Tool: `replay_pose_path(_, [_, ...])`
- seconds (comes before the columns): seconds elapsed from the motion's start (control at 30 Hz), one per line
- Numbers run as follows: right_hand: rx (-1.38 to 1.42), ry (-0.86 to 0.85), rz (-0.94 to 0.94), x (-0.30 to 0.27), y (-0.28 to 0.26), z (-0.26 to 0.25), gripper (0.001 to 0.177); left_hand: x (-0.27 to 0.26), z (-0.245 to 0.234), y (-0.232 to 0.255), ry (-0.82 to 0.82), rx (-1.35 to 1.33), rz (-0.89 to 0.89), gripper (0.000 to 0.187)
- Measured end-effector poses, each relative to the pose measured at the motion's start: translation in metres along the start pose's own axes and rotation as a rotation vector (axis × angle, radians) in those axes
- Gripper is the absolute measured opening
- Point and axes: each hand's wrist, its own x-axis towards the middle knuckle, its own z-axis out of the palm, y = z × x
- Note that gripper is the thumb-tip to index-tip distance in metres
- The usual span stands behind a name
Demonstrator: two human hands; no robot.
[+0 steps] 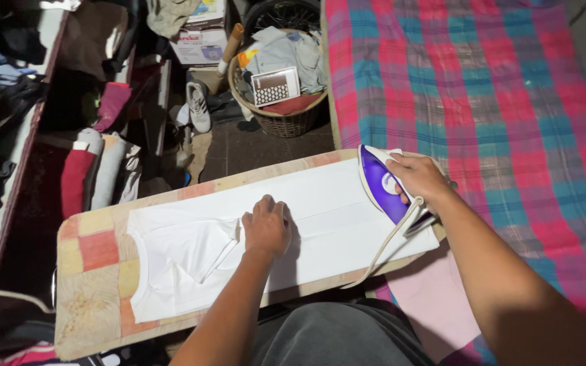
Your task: The person irons a white garment on a wooden ironing board. They repeatedly smooth the fabric, use a purple and white iron to press different sections, and fold the garment into a neat rectangle.
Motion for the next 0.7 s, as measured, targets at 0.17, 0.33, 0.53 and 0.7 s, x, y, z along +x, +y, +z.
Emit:
replay_pose_path(0.17, [-0.169, -0.159, -0.18, 0.01, -0.018, 0.034, 0.046, -0.003, 0.011, 0.001, -0.003, 0.016, -0.028, 0.055])
replay_pose_path(0.33, [-0.189, -0.368, -0.339, 0.003, -0.043, 0.101, 0.048, -0.002, 0.014, 0.005, -0.049, 0.03, -0.07, 0.059])
replay_pose_path(0.53, [-0.249, -0.348, -0.295, 0.007, -0.037, 0.097, 0.053, -0.002, 0.017, 0.008, -0.053, 0.054, -0.101, 0.059])
replay_pose_path(0.7, [-0.198, -0.232, -0.224, 0.026, -0.007, 0.04, 0.054, -0.003, 0.02, 0.008, -0.042, 0.043, -0.119, 0.058])
